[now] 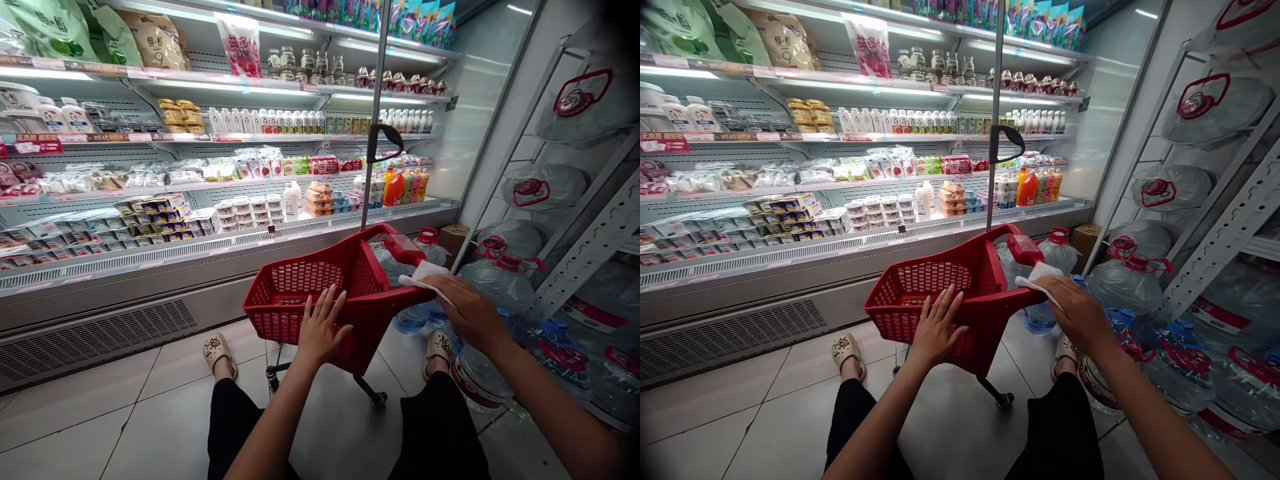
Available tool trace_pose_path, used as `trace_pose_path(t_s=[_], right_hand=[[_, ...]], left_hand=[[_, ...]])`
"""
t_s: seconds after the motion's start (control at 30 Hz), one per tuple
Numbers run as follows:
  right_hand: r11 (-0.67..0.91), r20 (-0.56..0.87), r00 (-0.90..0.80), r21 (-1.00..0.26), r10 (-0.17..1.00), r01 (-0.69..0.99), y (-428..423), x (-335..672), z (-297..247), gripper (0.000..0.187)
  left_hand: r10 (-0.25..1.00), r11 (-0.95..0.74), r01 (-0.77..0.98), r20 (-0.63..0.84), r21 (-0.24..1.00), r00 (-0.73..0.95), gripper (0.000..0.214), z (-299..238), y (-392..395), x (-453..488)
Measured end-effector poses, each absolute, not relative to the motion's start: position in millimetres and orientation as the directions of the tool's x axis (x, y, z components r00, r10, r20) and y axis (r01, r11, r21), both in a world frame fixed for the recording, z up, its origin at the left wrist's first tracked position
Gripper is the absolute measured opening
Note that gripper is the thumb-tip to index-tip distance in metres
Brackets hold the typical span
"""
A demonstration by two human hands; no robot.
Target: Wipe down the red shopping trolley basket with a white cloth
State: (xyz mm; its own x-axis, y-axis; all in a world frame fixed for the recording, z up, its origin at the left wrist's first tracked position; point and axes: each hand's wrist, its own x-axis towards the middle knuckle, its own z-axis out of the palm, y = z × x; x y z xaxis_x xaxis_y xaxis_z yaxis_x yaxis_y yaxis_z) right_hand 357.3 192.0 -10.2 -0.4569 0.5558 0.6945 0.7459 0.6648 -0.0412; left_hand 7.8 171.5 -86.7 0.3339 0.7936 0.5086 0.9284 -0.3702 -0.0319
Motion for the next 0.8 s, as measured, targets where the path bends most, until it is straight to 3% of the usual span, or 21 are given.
trace_pose_path(t_s=[0.2, 0.4, 0.57, 0.8], right_hand=[[0.707, 0.689, -0.475, -0.078, 0.548, 0.702, 169.3, 330.2, -12.9, 0.053], [0.833, 0.632, -0.637, -0.026, 0.441, 0.552, 151.7, 303.6, 0.0, 0.056], [0.886, 0.649, -0.633, -0.143, 0.421, 0.442, 159.2, 314.5, -1.9, 0.051], [0.83, 0.679, -0.492, -0.353, 0.545, 0.431, 212.4, 333.7, -7.5, 0.044]], left_hand=[[0.847, -0.249, 0.96, 0.51, 0.127, 0.152, 0.082, -73.1, 167.0, 14.1], [0.742, -0.523, 0.836, 0.571, 0.166, 0.351, 0.078, -44.5, 149.0, 56.5], [0.722, -0.566, 0.795, 0.598, 0.22, 0.348, 0.069, -44.7, 140.8, 40.1], [0.701, -0.619, 0.744, 0.603, 0.25, 0.381, 0.061, -41.3, 135.5, 23.6]])
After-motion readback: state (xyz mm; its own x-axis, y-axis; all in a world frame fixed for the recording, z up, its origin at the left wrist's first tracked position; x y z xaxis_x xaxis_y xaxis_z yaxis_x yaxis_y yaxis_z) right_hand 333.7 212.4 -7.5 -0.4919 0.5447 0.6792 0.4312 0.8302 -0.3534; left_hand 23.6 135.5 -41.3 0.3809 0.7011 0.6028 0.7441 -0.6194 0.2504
